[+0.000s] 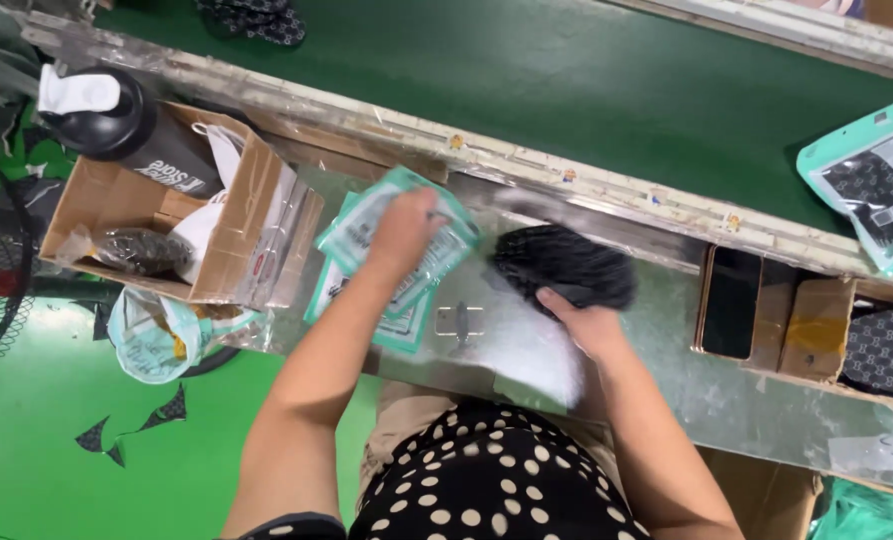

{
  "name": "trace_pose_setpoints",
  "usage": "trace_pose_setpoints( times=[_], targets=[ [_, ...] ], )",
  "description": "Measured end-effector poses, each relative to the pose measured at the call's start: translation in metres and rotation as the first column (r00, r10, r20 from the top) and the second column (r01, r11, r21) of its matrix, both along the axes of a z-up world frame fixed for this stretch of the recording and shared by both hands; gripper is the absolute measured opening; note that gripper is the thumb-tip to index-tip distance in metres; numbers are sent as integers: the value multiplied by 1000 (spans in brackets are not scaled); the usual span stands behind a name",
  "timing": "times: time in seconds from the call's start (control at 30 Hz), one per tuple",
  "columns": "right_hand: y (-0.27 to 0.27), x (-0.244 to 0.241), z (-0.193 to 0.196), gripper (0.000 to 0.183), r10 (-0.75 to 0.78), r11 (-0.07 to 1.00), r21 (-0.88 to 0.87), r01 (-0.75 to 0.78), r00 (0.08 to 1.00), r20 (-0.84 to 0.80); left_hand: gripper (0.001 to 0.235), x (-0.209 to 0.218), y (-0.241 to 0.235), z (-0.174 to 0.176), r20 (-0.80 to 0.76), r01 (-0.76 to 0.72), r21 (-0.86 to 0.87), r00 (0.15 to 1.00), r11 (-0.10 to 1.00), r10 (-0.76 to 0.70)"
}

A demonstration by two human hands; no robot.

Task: Packing stacks of black patterned face masks into individual green plastic shipping envelopes.

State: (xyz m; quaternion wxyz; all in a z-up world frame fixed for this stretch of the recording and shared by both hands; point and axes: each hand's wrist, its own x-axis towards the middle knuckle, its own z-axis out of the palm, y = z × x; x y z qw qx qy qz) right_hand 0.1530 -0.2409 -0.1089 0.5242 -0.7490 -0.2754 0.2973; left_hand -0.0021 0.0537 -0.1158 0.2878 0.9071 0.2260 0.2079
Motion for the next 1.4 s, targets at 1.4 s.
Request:
trace_pose_setpoints(
  times=[1.4],
  targets=[
    [16,-21,-26,13,403,908,-92,-409,912,-74,20,29,-91,79,144,289,238,934,928,-327]
  ],
)
